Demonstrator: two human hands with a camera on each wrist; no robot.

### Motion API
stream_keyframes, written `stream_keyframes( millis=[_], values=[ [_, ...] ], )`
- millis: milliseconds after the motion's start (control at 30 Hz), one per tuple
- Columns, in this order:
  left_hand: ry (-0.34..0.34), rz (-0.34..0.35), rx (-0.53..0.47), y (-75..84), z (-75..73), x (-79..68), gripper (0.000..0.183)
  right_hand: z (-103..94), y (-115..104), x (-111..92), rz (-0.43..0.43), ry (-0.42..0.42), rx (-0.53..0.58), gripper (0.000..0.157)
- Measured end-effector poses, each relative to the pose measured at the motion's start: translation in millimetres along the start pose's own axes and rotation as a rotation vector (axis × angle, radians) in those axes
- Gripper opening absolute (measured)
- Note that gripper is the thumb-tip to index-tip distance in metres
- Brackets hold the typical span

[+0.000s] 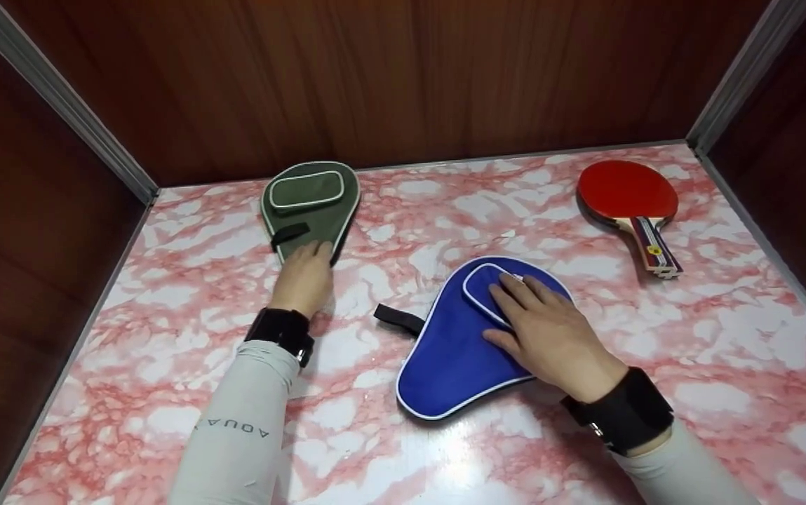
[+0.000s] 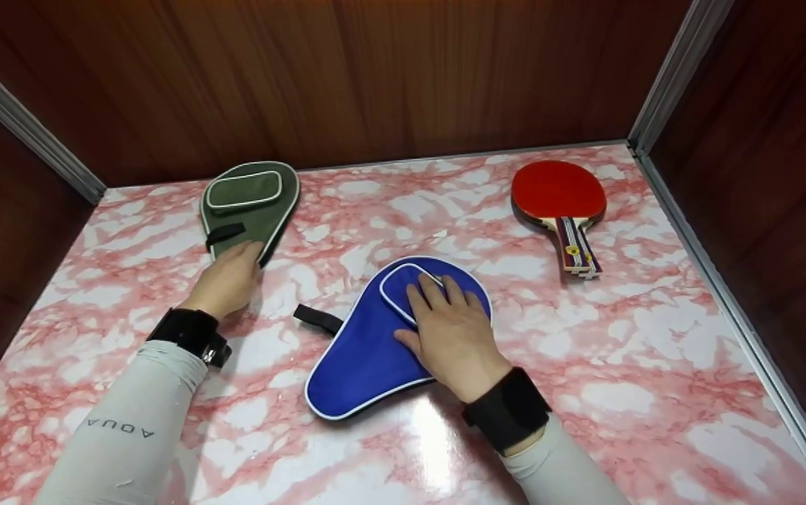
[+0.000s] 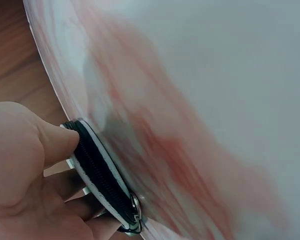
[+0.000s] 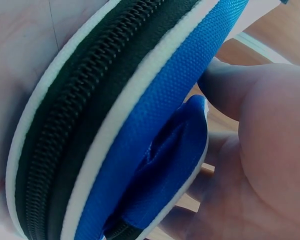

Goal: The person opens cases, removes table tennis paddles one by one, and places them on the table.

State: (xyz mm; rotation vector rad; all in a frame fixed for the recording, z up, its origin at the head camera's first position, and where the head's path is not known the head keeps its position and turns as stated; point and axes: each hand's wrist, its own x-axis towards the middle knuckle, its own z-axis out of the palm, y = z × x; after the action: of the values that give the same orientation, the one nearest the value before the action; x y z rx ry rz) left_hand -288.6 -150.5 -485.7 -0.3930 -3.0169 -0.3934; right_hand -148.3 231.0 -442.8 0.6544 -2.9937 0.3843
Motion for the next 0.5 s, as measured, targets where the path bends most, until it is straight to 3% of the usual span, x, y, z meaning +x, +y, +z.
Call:
stream_keyframes(
  millis=[67,133,300,400,500],
  values=[
    [0.013,0.0,0.006,-6.0,-0.5,-2.4,0.047,0.4,-1,0,-0.004,0.0,0.003,0.071],
    [-0.008,-0.028,0.019,3.9,-16.0,-11.3,0.047,0.8,-1,0,-0.012,0.007,0.002,0.07],
    [0.105,-0.016,-0.01,5.8,-13.3,-16.3,0.043,2.9,0,2,-0.017,0.042,-0.034,0.062],
    [0.182,-0.015,-0.053,19.2,-15.6,-20.8,0.042,4.5,1,6,-0.011,0.066,-0.062,0.058],
    [0.202,0.014,-0.088,38.9,-20.7,-27.5,0.045,5.3,0,11,-0.016,0.086,-0.084,0.057]
  ],
)
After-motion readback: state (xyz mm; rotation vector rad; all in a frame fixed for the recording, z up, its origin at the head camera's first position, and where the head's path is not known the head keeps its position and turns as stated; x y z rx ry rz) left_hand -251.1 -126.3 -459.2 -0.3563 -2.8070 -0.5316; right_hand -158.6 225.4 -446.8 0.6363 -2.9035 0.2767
